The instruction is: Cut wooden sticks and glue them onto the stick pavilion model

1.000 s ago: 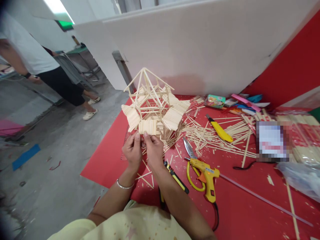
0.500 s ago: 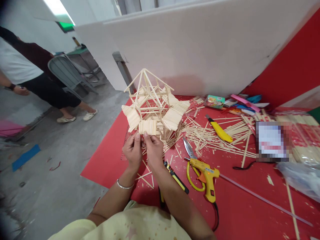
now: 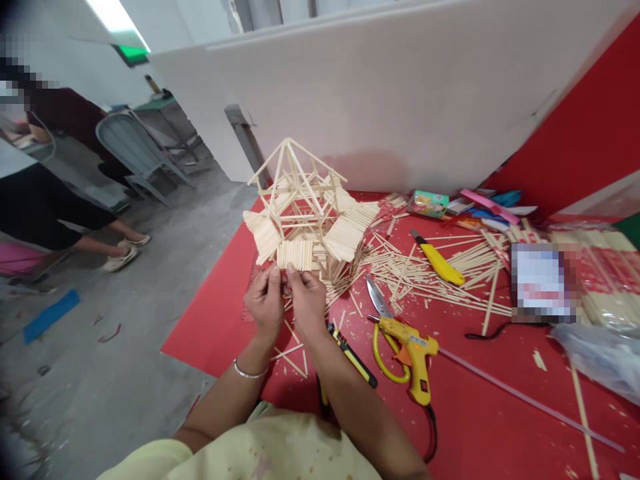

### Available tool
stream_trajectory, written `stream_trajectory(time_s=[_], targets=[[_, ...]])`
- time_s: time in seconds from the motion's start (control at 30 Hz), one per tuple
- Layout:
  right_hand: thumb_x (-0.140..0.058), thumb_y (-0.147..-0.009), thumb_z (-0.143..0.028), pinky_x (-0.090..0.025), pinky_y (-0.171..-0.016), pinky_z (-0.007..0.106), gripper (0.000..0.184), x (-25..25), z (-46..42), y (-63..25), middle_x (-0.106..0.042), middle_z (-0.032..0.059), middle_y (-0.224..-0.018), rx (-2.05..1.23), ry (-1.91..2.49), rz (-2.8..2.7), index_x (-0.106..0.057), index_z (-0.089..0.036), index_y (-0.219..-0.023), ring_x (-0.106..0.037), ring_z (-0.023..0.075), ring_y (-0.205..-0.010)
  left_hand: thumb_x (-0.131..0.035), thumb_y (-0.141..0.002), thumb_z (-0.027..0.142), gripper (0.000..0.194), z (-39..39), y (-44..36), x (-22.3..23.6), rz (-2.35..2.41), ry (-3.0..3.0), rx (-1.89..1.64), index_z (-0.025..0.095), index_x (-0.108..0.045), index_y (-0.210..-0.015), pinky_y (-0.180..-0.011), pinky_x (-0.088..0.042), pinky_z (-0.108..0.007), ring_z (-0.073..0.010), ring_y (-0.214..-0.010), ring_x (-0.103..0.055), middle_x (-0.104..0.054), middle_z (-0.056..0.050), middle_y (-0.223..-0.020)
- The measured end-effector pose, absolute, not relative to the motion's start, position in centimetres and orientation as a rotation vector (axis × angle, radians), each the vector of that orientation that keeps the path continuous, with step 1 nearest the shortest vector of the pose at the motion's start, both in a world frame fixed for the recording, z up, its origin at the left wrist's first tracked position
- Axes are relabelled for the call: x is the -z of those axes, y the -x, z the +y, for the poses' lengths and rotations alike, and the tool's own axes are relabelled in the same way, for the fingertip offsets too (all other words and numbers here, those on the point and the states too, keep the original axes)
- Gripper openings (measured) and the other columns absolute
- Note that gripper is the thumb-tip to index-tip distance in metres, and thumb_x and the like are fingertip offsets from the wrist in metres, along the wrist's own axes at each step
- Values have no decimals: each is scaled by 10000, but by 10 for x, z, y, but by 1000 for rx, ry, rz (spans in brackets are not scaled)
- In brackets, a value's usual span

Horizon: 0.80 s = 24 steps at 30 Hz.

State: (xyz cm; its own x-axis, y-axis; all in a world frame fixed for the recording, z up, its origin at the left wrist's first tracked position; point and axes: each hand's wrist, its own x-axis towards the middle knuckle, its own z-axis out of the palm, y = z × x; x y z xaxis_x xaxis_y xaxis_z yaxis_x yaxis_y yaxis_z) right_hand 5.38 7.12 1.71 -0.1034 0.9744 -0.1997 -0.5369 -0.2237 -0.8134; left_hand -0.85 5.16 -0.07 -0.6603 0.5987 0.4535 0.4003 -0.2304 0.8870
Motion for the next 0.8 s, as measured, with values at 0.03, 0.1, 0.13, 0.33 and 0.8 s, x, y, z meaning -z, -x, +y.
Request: stream_trajectory(time_s=[0.03, 0.1, 0.13, 0.33, 0.8], targets=[[-789, -711, -507, -320, -533, 236, 423, -17, 71, -54, -469, -74, -542, -1620, 897, -682, -535, -188, -596, -356, 71, -530, -616, -929, 370, 256, 51, 8, 0, 1854, -1219, -2012, 175, -774, -980, -744, -535, -284, -166, -778, -677, -757, -61, -869], [-791, -709, -505, -326, -539, 237, 420, -17, 72, -54, -477, -72, -546, -1623, 897, -681, -539, -187, -600, -362, 72, -535, -614, -930, 372, 260, 51, 8, 0, 1859, -1220, -2006, 174, -774, -980, -728, -532, -280, -163, -761, -672, -755, -59, -856], [-791, -709, -506, -330, -542, 237, 419, -17, 72, -54, -486, -69, -552, -1624, 897, -680, -543, -186, -604, -369, 73, -539, -614, -930, 372, 261, 51, 8, 0, 1860, -1219, -2006, 173, -775, -980, -724, -531, -278, -162, -757, -671, -755, -58, -854], [-794, -702, -526, -317, -533, 237, 445, -16, 71, -54, -469, -76, -539, -1618, 900, -679, -526, -188, -592, -361, 73, -535, -619, -929, 365, 255, 52, 8, 1, 1837, -1219, -2018, 172, -773, -996, -735, -534, -280, -165, -787, -678, -760, -64, -886], [-788, -723, -505, -301, -536, 235, 420, -12, 71, -53, -477, -69, -556, -1623, 885, -670, -546, -180, -615, -364, 70, -545, -614, -927, 391, 273, 52, 9, 3, 1854, -1216, -2018, 172, -772, -963, -747, -538, -288, -173, -788, -680, -753, -62, -850]])
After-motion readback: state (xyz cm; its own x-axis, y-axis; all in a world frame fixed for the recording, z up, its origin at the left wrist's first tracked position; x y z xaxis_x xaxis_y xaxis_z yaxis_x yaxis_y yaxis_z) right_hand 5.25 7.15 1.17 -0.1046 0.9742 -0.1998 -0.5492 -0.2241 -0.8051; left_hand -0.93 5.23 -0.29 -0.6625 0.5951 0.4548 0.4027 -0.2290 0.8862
